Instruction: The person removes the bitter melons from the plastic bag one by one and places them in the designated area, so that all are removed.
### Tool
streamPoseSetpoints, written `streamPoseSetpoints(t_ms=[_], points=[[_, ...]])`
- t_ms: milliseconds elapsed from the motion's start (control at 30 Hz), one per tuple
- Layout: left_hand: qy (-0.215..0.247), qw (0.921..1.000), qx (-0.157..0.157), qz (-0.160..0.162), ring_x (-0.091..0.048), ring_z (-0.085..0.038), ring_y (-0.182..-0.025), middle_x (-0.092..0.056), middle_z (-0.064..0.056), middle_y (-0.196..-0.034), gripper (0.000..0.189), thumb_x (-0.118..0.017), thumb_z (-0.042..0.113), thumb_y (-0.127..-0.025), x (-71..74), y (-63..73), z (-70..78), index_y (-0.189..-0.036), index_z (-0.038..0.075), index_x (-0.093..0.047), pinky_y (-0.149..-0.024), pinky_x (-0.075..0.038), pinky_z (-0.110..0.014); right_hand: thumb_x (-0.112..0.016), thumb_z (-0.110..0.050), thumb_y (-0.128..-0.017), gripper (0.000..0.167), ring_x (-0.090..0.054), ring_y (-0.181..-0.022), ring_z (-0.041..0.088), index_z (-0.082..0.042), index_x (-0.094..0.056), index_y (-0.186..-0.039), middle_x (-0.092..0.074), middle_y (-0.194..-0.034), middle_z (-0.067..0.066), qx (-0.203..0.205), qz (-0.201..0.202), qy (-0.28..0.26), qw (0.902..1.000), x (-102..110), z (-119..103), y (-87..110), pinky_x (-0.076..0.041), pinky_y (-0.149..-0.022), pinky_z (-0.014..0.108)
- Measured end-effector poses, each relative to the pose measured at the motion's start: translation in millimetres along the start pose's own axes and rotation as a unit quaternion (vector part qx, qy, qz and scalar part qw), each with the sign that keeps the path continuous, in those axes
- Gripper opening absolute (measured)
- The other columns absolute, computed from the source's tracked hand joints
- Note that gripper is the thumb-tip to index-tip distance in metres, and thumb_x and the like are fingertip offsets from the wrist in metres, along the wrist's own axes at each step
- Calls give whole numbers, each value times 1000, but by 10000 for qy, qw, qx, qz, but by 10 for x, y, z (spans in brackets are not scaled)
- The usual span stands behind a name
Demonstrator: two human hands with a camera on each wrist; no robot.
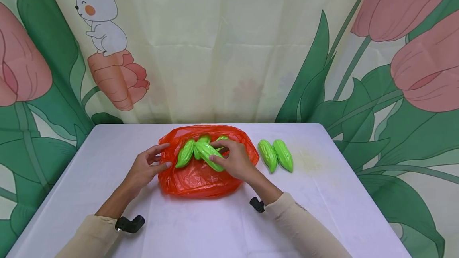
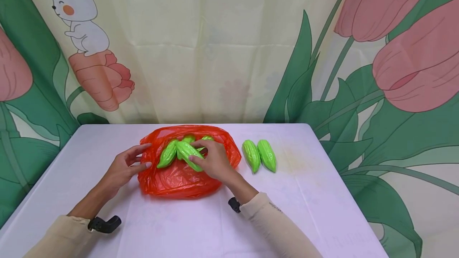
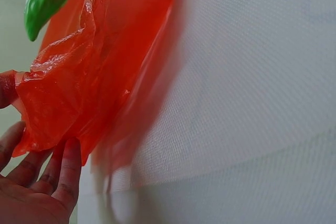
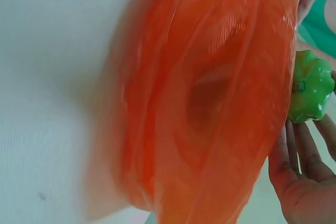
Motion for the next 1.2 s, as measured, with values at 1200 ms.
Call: streamPoseSetpoints(t_ms=[1200], points=[[-18, 10000, -58, 23, -52, -40, -138, -46, -20, -162, 70, -76, 21, -99, -1, -21, -11, -162, 20, -45, -89, -60, -21, -82, -22, -94, 40, -73, -111, 27, -23, -74, -133, -76, -129, 2, -542, 1062, 250, 9926, 780, 321, 50, -64, -89, 42]])
Point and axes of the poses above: each hand's wrist, its own y-axis away from the middle knuckle, its own x-axis out of the back of the hand, z = x × y, the point moved 3 cm from there along -y, towards the middle knuckle
